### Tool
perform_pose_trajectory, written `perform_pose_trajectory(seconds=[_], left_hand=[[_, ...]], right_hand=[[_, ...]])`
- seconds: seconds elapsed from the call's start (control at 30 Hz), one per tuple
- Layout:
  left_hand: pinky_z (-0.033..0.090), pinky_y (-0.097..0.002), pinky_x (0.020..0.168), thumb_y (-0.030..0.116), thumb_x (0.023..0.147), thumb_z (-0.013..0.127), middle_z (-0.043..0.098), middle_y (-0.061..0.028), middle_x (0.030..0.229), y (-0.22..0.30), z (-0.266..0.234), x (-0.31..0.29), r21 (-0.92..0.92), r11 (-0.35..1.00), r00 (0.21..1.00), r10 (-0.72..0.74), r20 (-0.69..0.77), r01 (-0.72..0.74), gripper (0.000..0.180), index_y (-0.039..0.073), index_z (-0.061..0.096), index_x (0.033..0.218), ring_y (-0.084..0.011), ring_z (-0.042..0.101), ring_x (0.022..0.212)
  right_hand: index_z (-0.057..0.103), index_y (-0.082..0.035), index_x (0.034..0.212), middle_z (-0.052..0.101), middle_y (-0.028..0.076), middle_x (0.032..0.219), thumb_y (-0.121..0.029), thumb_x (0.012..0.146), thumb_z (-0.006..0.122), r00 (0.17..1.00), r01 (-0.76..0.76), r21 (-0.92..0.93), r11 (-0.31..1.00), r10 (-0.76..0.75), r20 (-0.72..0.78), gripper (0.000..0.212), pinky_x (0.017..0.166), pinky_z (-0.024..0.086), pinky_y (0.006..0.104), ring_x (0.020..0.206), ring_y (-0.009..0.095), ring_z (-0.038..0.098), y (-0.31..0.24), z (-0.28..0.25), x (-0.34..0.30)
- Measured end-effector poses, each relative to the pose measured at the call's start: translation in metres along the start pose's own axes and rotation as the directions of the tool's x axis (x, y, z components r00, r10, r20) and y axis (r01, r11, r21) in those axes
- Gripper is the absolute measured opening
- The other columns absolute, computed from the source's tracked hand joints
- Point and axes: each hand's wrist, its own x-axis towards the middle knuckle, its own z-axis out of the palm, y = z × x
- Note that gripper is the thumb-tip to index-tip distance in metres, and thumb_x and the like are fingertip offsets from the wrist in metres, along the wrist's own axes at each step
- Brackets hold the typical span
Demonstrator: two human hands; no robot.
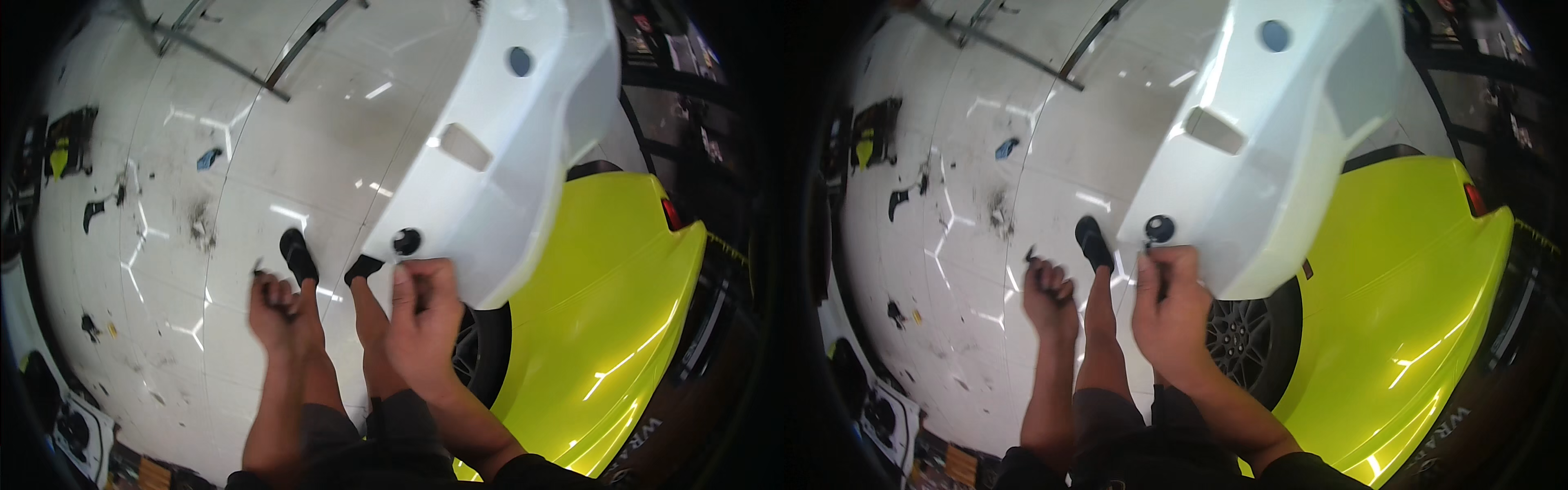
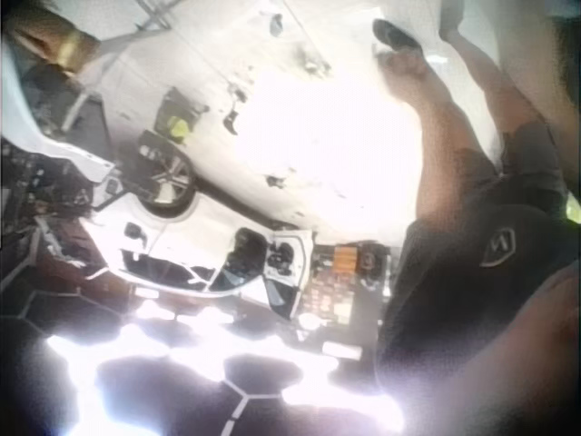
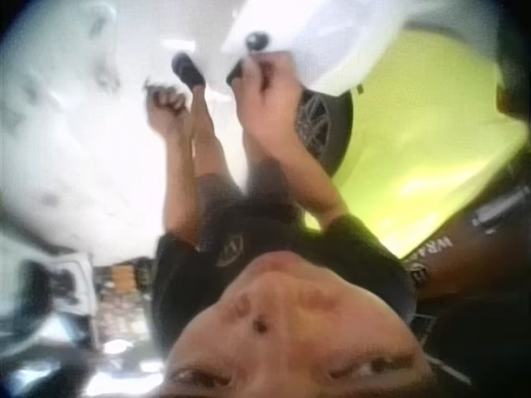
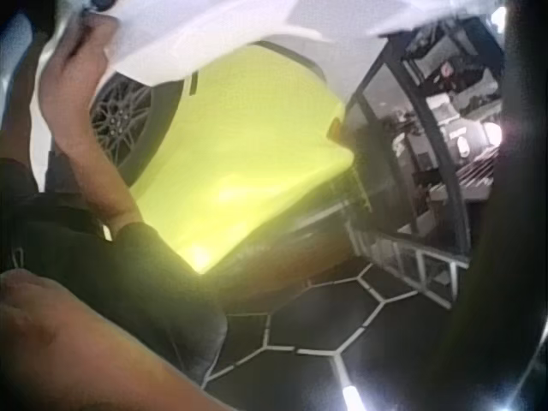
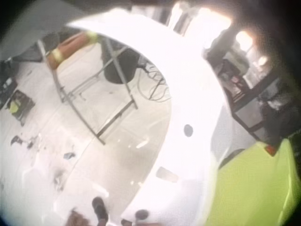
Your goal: The person installs a small black circular sensor into a white car bumper, then moves to the rear of a white SUV to handle a black plastic trim piece. The person and a coworker then fit a large black plastic cover onto a green car's rear bumper.
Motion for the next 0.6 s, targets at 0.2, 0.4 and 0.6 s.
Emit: perform_pose_trajectory(seconds=[0.2, 0.4, 0.6], left_hand=[[0.025, -0.0256, 0.05, 0.032, 0.105, 0.05, 0.034, 0.004, 0.064, 0.095, -0.032, 0.023, 0.287, 0.902, 0.944, 0.328, 0.028, -0.322, 0.032, 0.014, 0.044, 0.079, -0.0088, 0.033, 0.056], [0.023, -0.0247, 0.05, 0.036, 0.102, 0.058, 0.031, 0.0053, 0.064, 0.145, -0.041, 0.043, 0.233, 0.884, 0.901, 0.429, -0.058, -0.406, 0.035, 0.016, 0.043, 0.078, -0.0079, 0.03, 0.056], [0.025, -0.0256, 0.051, 0.037, 0.103, 0.056, 0.032, 0.0046, 0.063, 0.125, 0.011, 0.034, 0.184, 0.885, 0.899, 0.437, -0.014, -0.427, 0.036, 0.015, 0.043, 0.078, -0.0091, 0.03, 0.056]], right_hand=[[0.048, 0.003, 0.128, 0.061, 0.009, 0.073, -0.003, 0.093, 0.063, 0.971, 0.07, -0.029, 0.997, -0.061, 0.229, 0.038, 0.057, 0.048, 0.0304, 0.055, 0.017, 0.06, -0.021, -0.046, -0.015], [0.055, 0.0, 0.123, 0.063, 0.012, 0.076, -0.003, 0.094, 0.062, 0.908, 0.09, 0.083, 0.992, -0.116, 0.402, 0.03, 0.06, 0.049, 0.0303, 0.063, 0.019, 0.063, -0.048, -0.103, -0.028], [0.062, -0.001, 0.109, 0.065, 0.014, 0.078, -0.006, 0.094, 0.063, 0.923, 0.116, 0.146, 0.982, -0.161, 0.35, 0.016, 0.056, 0.048, 0.0323, 0.058, 0.023, 0.062, -0.062, -0.153, -0.001]])
